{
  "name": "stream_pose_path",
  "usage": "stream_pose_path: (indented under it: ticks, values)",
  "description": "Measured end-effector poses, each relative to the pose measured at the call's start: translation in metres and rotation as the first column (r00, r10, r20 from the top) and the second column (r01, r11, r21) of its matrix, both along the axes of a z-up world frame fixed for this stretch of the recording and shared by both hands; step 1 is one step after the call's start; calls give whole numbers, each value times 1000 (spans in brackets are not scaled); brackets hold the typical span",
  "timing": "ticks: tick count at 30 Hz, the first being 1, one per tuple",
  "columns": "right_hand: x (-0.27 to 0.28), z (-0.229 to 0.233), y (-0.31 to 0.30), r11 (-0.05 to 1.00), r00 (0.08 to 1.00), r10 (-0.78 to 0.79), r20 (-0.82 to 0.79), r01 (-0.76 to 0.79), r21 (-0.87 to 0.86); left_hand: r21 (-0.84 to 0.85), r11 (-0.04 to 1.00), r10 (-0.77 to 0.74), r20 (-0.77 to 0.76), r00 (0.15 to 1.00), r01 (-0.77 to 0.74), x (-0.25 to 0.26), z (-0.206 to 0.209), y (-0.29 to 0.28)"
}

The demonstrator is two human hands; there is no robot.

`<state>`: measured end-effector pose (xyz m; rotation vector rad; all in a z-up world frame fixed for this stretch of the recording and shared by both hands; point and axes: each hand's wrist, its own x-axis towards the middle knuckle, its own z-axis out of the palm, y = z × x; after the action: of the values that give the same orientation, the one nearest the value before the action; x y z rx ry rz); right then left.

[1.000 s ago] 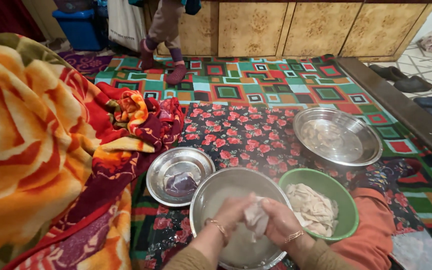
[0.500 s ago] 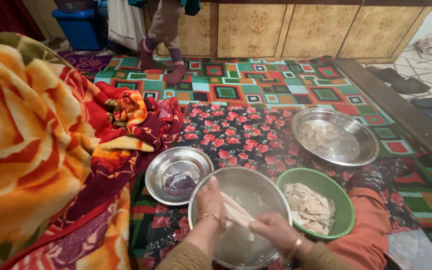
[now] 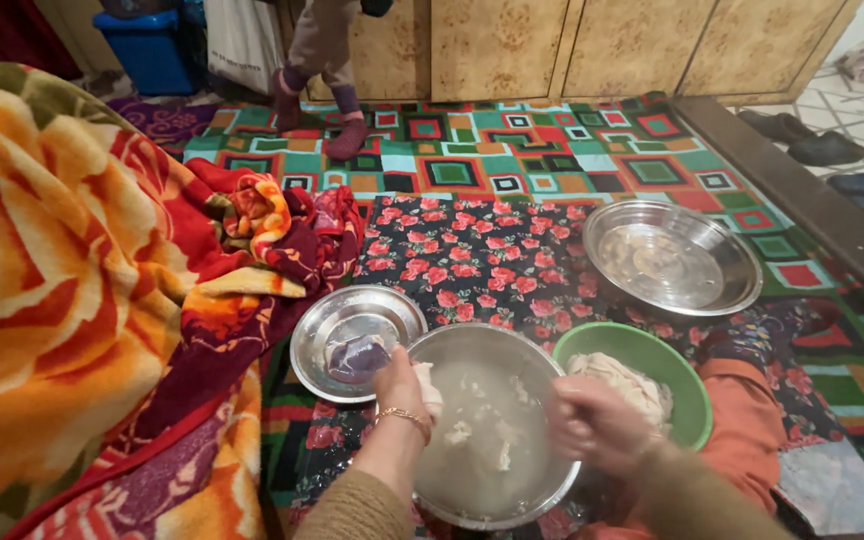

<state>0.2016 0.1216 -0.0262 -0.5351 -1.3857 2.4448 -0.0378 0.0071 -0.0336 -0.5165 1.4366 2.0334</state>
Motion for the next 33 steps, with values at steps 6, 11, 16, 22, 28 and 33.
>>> stream_pose_path:
  ticks: [6, 11, 16, 22, 28, 33]
  values:
    - [-66, -42, -47, 55, 566, -569, 596, -697, 715, 171, 918, -396, 390, 831, 358, 6, -16, 2]
    - [-102, 87, -128, 837, 675, -543, 500, 483, 257, 405, 840, -503, 330, 799, 362, 45, -54, 24]
    - [-87, -87, -83, 160, 825, -564, -36, 152, 975, -209, 834, -534, -78, 842, 510, 47, 12, 8]
    - [-34, -23, -88, 364, 826, -302, 475, -360, 859, -359, 903, -315, -175, 933, 237, 16, 41, -15]
    - [3, 27, -46, 346, 727, -505, 465, -323, 881, -74, 971, -228, -13, 974, 226, 24, 35, -8]
    - [40, 39, 31, 124, 567, -821, -64, 287, 950, -34, 747, -663, -111, 740, 664, 54, 32, 4]
